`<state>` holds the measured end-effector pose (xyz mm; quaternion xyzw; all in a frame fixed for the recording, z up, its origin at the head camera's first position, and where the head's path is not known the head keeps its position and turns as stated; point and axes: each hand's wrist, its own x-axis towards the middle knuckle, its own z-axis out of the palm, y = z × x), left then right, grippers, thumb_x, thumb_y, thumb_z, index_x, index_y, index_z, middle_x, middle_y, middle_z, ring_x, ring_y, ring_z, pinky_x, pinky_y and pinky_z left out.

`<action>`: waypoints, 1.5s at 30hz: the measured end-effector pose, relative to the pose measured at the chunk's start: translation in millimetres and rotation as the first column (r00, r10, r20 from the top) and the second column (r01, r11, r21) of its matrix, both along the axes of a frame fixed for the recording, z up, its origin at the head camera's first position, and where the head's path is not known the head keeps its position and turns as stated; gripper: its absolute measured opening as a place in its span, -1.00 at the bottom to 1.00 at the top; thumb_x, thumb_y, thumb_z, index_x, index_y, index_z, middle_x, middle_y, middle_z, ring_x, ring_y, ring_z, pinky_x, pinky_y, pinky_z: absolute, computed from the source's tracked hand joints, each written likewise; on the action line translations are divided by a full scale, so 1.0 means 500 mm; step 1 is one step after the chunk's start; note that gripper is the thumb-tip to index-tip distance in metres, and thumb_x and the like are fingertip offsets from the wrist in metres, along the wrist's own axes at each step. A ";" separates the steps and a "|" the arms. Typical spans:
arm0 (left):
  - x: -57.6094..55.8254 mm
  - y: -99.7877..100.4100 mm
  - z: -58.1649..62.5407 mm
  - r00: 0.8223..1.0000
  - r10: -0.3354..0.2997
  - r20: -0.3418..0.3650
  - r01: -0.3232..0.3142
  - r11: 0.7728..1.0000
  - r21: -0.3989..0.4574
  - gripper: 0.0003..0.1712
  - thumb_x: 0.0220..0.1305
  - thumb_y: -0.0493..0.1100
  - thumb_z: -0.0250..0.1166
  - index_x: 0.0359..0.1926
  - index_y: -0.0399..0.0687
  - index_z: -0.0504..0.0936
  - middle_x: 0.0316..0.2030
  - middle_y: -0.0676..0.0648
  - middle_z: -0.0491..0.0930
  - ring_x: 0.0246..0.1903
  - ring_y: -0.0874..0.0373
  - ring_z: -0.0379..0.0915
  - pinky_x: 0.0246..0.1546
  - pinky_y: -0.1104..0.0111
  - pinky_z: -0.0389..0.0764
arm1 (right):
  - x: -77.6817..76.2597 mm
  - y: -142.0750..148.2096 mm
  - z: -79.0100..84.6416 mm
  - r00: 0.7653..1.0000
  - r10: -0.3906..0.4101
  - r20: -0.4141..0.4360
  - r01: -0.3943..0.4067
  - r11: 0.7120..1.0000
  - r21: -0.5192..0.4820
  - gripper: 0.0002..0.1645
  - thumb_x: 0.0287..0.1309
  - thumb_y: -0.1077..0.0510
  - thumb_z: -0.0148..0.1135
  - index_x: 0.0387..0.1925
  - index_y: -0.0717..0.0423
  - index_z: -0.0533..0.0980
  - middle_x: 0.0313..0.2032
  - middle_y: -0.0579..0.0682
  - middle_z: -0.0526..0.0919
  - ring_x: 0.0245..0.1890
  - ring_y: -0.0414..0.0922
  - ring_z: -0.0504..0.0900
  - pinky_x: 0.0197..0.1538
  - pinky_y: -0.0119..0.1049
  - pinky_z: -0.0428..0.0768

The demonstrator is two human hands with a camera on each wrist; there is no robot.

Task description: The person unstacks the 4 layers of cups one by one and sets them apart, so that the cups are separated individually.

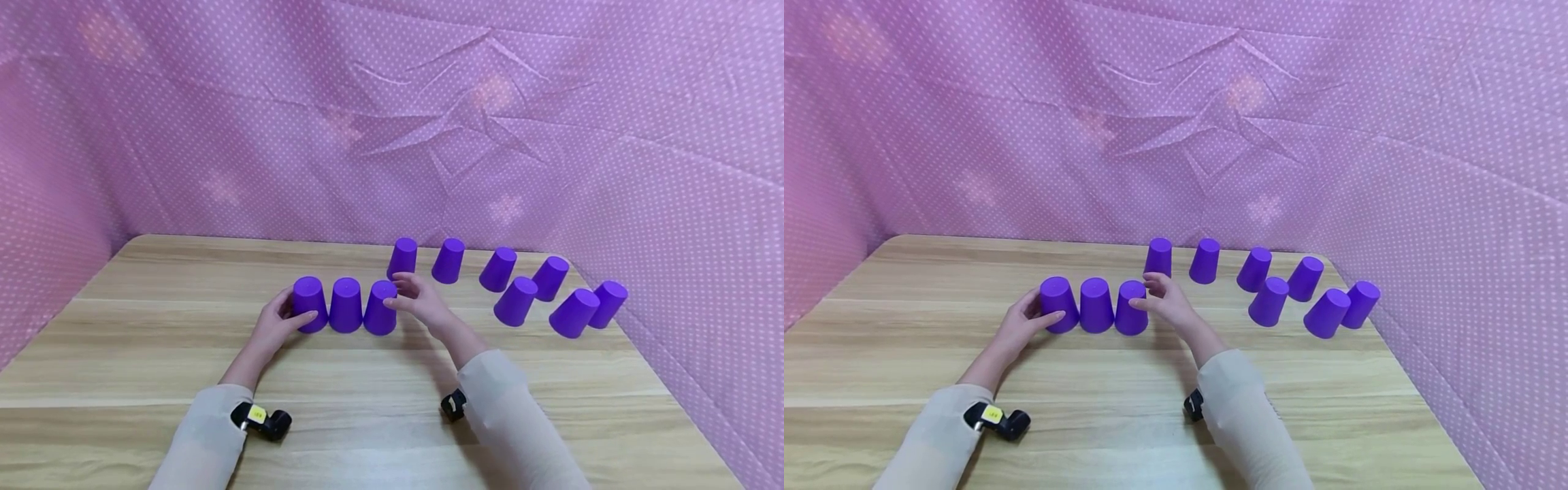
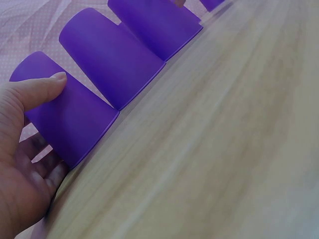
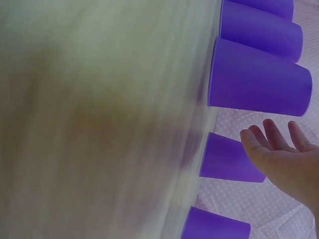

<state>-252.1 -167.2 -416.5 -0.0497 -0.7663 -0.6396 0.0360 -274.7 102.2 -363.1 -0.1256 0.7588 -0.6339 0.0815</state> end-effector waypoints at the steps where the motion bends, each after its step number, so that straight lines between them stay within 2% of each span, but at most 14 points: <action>1: 0.000 0.000 0.000 1.000 0.000 -0.002 0.000 1.000 -0.003 -0.21 -0.01 -0.23 0.29 0.22 -0.29 0.11 0.13 -0.37 0.16 0.14 -0.12 0.04 0.16 0.19 0.08 | -0.001 -0.003 -0.002 1.000 0.003 0.007 -0.003 1.000 -0.002 -0.35 -0.14 0.30 0.24 0.08 0.23 0.27 0.00 0.18 0.41 0.01 0.01 0.36 0.02 -0.20 0.38; 10: -0.003 -0.002 0.005 1.000 0.002 -0.007 -0.003 0.999 -0.035 -0.20 -0.01 -0.18 0.29 0.22 -0.26 0.12 0.12 -0.35 0.19 0.13 -0.11 0.07 0.15 0.20 0.10 | -0.004 -0.022 -0.006 1.000 -0.007 -0.007 0.007 1.000 0.016 -0.34 -0.14 0.33 0.24 0.08 0.30 0.27 -0.11 0.18 0.48 -0.08 0.00 0.43 -0.02 -0.22 0.42; 17: -0.009 -0.004 0.004 1.000 -0.002 -0.004 0.002 0.999 -0.043 -0.18 -0.02 -0.15 0.30 0.23 -0.23 0.12 0.12 -0.33 0.19 0.13 -0.10 0.07 0.15 0.20 0.11 | -0.006 -0.030 -0.007 0.998 -0.052 0.022 0.052 0.999 0.005 -0.39 -0.15 0.36 0.25 0.04 0.26 0.32 -0.15 0.16 0.49 -0.13 -0.01 0.46 -0.04 -0.23 0.43; 30: -0.011 -0.005 0.009 1.000 -0.006 -0.004 0.006 0.999 -0.036 -0.20 0.00 -0.20 0.28 0.23 -0.26 0.10 0.12 -0.36 0.18 0.13 -0.12 0.06 0.15 0.19 0.10 | -0.007 -0.031 -0.006 0.994 -0.104 0.025 0.105 0.994 -0.015 -0.44 -0.17 0.36 0.26 -0.01 0.21 0.38 -0.14 0.12 0.51 -0.13 -0.03 0.47 -0.03 -0.22 0.42; 37: -0.013 -0.008 0.004 1.000 -0.009 0.007 0.010 0.999 -0.045 -0.18 -0.01 -0.17 0.29 0.24 -0.24 0.10 0.13 -0.34 0.17 0.14 -0.11 0.06 0.15 0.19 0.11 | -0.009 -0.022 0.001 0.989 -0.136 0.059 0.138 0.990 -0.018 -0.45 -0.16 0.32 0.28 -0.02 0.13 0.39 -0.11 0.07 0.50 -0.08 -0.04 0.44 0.01 -0.20 0.39; 45: -0.015 -0.010 0.004 1.000 -0.018 0.005 0.018 1.000 -0.021 -0.19 0.00 -0.21 0.29 0.24 -0.28 0.08 0.12 -0.37 0.16 0.14 -0.13 0.05 0.16 0.18 0.09 | -0.010 -0.007 0.016 0.991 -0.132 0.031 0.132 0.991 -0.017 -0.48 -0.12 0.33 0.25 -0.02 0.17 0.39 -0.11 0.10 0.50 -0.08 -0.03 0.43 0.01 -0.18 0.38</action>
